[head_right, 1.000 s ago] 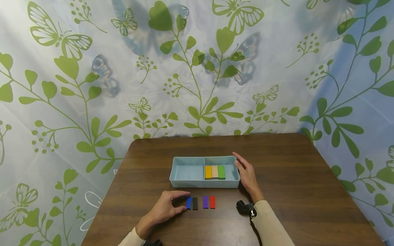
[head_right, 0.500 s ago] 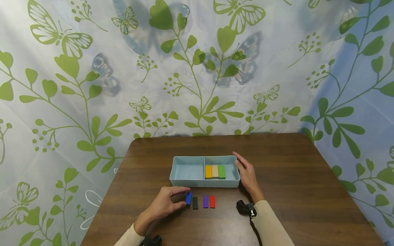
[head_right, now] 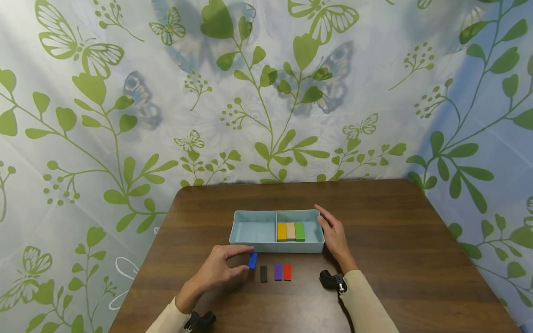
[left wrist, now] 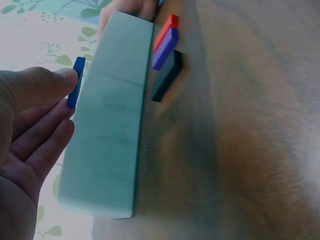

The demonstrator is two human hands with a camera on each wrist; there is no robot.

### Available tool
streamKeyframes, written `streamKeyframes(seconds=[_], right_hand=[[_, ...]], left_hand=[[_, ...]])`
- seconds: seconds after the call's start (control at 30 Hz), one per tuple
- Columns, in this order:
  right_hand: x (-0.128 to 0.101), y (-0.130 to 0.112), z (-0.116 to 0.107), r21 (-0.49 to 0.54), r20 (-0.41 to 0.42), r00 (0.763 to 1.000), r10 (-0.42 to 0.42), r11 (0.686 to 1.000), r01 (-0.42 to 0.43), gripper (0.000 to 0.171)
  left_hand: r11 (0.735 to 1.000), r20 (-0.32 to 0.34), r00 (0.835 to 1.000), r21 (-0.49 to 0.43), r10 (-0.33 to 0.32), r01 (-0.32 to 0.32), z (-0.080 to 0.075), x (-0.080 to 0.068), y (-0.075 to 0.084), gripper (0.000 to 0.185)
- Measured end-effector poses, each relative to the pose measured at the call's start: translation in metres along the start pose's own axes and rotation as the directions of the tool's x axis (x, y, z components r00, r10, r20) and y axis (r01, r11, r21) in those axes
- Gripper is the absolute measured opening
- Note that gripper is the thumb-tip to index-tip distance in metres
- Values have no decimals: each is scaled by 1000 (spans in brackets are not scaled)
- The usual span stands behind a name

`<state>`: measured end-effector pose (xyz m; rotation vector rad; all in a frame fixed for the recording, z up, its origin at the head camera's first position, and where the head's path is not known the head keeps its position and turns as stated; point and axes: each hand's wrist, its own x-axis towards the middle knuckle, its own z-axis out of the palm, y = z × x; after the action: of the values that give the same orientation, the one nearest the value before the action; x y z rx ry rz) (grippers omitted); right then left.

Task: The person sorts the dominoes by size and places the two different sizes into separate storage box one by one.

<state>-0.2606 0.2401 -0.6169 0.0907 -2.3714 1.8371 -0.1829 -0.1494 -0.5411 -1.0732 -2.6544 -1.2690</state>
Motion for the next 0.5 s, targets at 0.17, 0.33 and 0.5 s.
streamKeyframes(seconds=[0.17,0.33,0.5], right_hand=[[0,0,0,-10,-5,1000,-7,1000,7,47],[1,1,0,-2,-7,1000,-9,1000,9,47],[1,0,0,4,-4,1000,-1,1000,1,48]], left_hand=[[999,20,999,-6,33,-33,-9,7,5,49],[996,11,996,19,86,-86,-16,15,6,50],[995,8,995,37,96,-96,-21,22,6,51]])
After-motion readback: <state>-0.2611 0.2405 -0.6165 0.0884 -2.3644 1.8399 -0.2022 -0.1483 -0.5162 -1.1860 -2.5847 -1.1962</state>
